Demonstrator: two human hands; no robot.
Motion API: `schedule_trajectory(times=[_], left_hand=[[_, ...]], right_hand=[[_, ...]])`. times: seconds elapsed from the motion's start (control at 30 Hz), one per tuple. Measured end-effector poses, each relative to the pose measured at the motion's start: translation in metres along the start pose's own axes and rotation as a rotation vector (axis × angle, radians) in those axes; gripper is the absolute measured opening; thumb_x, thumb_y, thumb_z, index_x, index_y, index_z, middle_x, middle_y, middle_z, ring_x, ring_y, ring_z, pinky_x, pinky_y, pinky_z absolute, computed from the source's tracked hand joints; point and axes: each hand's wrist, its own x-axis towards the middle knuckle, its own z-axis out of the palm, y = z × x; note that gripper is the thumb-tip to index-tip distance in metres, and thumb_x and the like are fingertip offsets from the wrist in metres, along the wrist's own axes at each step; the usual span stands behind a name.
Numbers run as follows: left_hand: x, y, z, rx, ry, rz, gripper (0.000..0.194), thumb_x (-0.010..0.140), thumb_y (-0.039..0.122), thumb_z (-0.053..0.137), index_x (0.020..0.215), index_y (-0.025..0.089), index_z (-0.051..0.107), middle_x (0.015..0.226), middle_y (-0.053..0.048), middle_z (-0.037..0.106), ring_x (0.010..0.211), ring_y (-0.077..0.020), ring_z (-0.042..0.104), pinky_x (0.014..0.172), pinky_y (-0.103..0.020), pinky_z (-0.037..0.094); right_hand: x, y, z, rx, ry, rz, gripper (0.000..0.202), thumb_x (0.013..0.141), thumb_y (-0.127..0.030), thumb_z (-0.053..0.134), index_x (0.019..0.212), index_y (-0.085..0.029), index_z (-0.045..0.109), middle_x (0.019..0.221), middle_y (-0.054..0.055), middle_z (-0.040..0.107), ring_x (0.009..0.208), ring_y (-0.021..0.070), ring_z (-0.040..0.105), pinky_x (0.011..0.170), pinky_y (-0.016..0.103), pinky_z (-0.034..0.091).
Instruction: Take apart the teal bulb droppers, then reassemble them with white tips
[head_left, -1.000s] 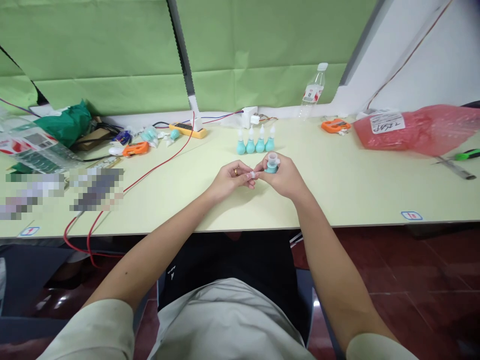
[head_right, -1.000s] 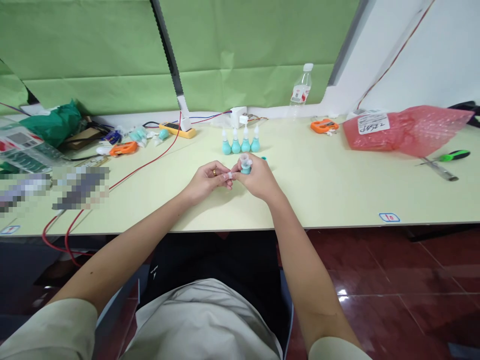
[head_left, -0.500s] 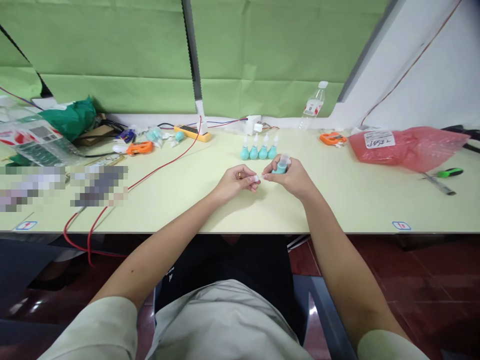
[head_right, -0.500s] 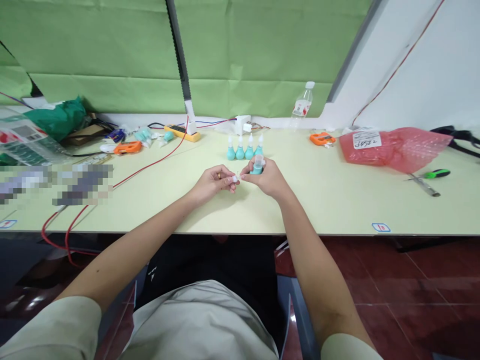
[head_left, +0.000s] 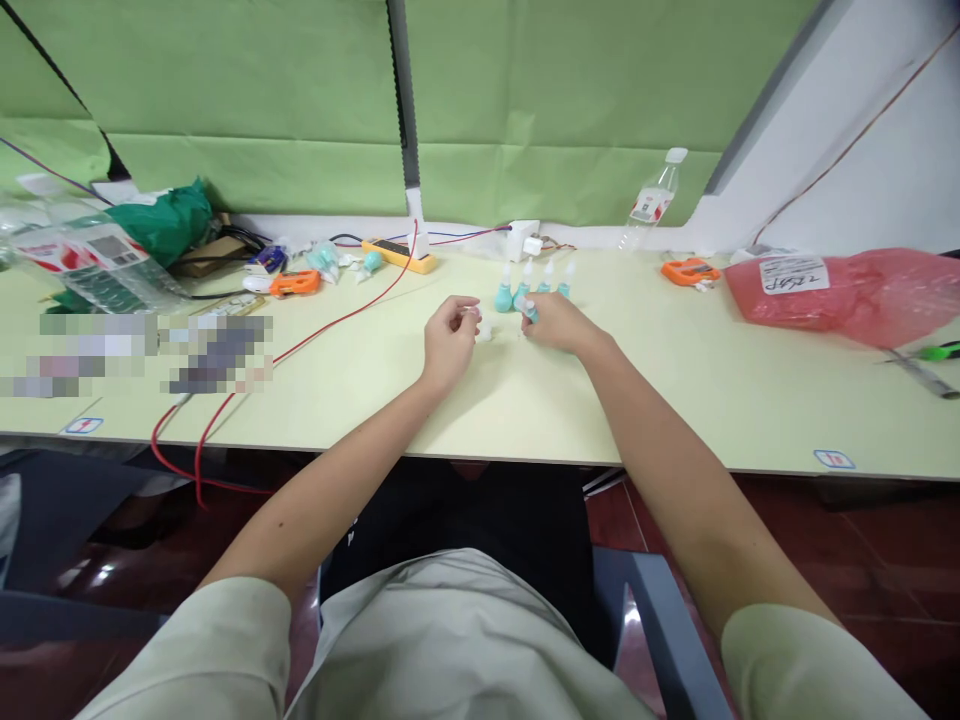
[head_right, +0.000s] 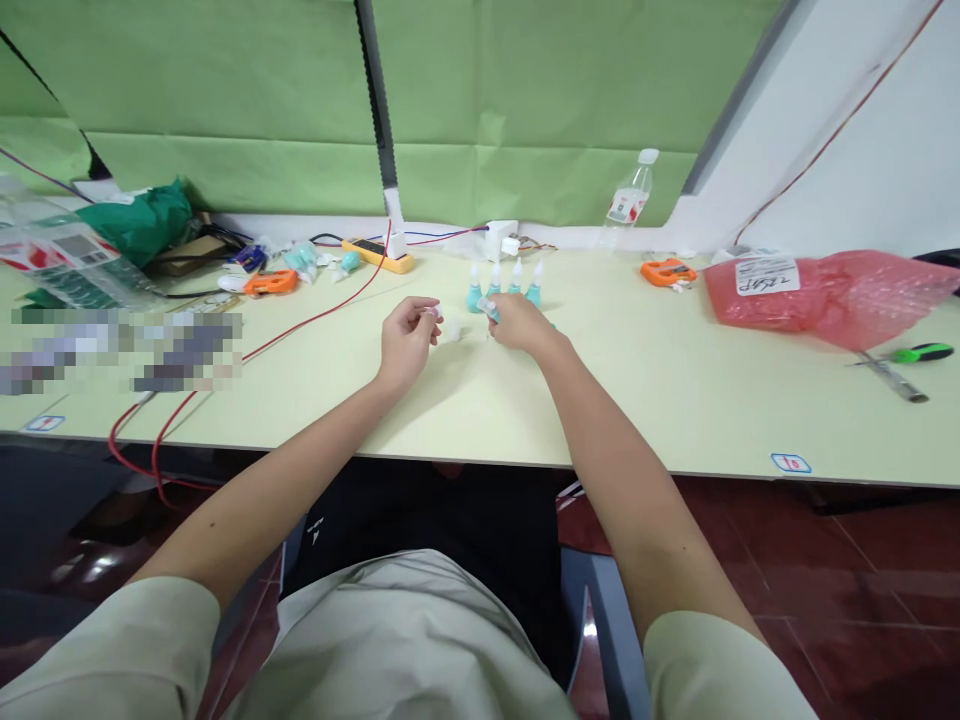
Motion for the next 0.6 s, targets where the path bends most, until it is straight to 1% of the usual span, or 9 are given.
schedule_trajectory(times=[0.1, 0.3, 0.43, 0.6], left_hand=[[-0.002, 0.002, 0.001, 0.014, -0.008, 0.002, 0.013, 0.093, 0.023, 0.060, 0.102, 0.021, 0.070, 0.085, -0.003, 0.071, 0.070, -0.0124, 0.064, 0.065, -0.026, 0.054], [-0.002, 0.005, 0.002, 0.021, -0.016, -0.013, 0.013, 0.093, 0.022, 0.061, 0.102, 0.021, 0.071, 0.085, -0.003, 0.071, 0.070, -0.0126, 0.064, 0.066, -0.027, 0.055], [-0.001, 0.003, 0.002, 0.031, -0.019, -0.016, 0.013, 0.092, 0.022, 0.061, 0.101, 0.021, 0.070, 0.085, -0.002, 0.071, 0.070, -0.0125, 0.064, 0.065, -0.026, 0.054], [0.001, -0.001, 0.002, 0.035, -0.029, -0.014, 0.013, 0.093, 0.025, 0.062, 0.102, 0.021, 0.070, 0.085, -0.002, 0.071, 0.070, -0.0126, 0.065, 0.063, -0.026, 0.054]], right_hand=[[-0.001, 0.003, 0.008, 0.001, -0.015, 0.013, 0.018, 0.077, -0.003, 0.065, 0.083, -0.019, 0.064, 0.094, 0.010, 0.075, 0.087, 0.0252, 0.066, 0.073, 0.031, 0.044], [0.001, 0.009, 0.012, 0.049, -0.044, 0.006, 0.016, 0.078, -0.003, 0.064, 0.082, -0.019, 0.063, 0.092, 0.008, 0.075, 0.085, 0.0229, 0.066, 0.071, 0.030, 0.043], [0.004, 0.014, 0.018, 0.094, -0.041, -0.007, 0.017, 0.078, -0.004, 0.065, 0.084, -0.019, 0.063, 0.093, 0.006, 0.074, 0.084, 0.0213, 0.066, 0.071, 0.029, 0.044], [0.005, 0.017, 0.021, 0.090, -0.035, -0.002, 0.017, 0.077, -0.005, 0.067, 0.086, -0.019, 0.064, 0.093, 0.006, 0.073, 0.084, 0.0212, 0.065, 0.071, 0.029, 0.044]])
